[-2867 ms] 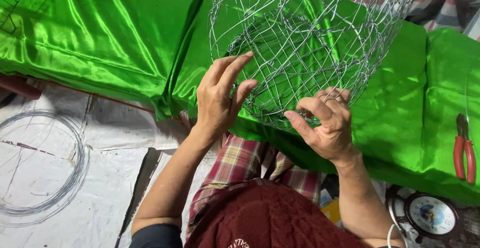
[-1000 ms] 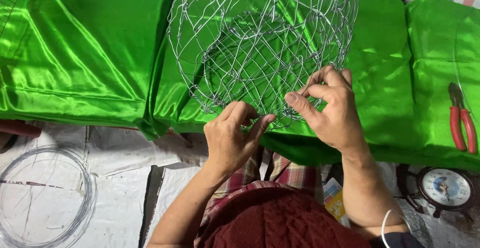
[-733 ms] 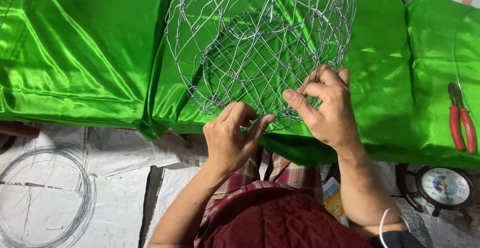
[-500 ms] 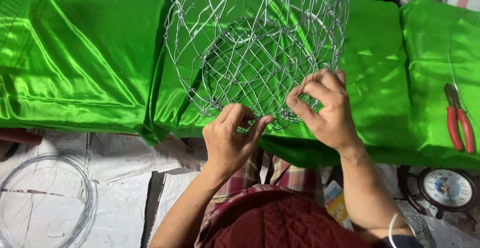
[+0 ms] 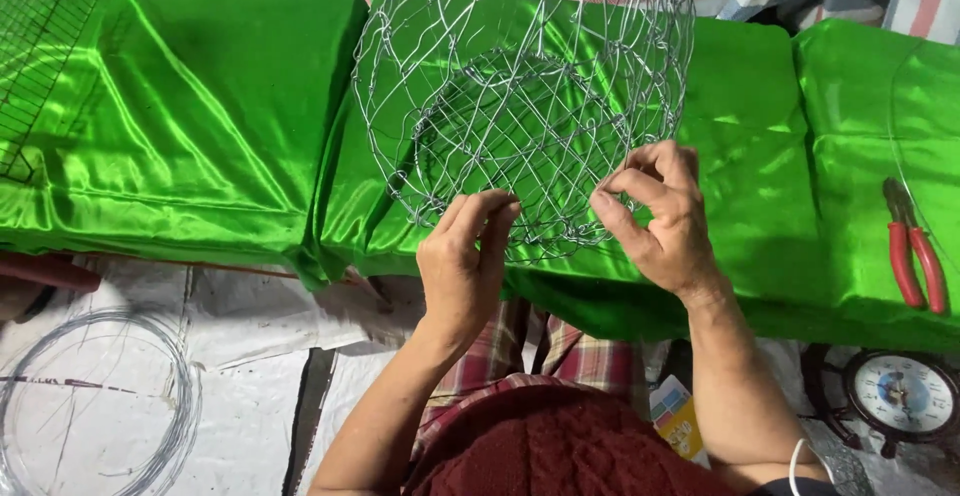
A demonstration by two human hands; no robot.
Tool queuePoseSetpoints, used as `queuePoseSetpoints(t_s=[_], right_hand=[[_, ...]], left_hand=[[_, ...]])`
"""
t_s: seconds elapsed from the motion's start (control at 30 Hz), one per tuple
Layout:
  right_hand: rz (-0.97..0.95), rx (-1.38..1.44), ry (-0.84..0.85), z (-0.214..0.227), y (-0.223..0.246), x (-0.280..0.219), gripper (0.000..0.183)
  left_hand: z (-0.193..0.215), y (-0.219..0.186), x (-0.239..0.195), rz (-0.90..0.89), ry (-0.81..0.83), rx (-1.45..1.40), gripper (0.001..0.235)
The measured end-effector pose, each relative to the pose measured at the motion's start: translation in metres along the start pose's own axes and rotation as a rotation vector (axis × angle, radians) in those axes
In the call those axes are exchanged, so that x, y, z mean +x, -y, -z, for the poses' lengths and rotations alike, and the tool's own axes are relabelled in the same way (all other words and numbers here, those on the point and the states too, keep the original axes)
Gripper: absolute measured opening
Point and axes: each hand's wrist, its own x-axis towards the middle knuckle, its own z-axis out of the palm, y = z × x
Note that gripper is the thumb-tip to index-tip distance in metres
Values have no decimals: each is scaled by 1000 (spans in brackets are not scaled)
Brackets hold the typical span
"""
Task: Securing a wire mesh to a circular wire rim by bending the wire ends with hands.
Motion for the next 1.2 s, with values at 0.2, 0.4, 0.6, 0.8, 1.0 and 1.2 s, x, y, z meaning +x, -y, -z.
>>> queuePoseSetpoints(t_s=[0.2,0.4,0.6,0.8,1.0,1.2], right_hand=[[-221,166,-322,17,-35,-12,34],[-791,722,-93,2,-39,20,69],[-614,832,-92,0,-54,4,83],[-544,796,-134,1,-16,-33,106],[-582,715,-81,-15,-13,-71,90],[-219,-111,-332,2,19,-62,71]], left_hand=[[5,60,-17,-188,-366,15,12],[21,117,41,254,-213,-331,54],[4,137,69,259,-169,-595,62],[27,160,113,245,160,-614,95],[21,183,121,280,281,-517,94],[38,129,65,-140,-396,-177,9]])
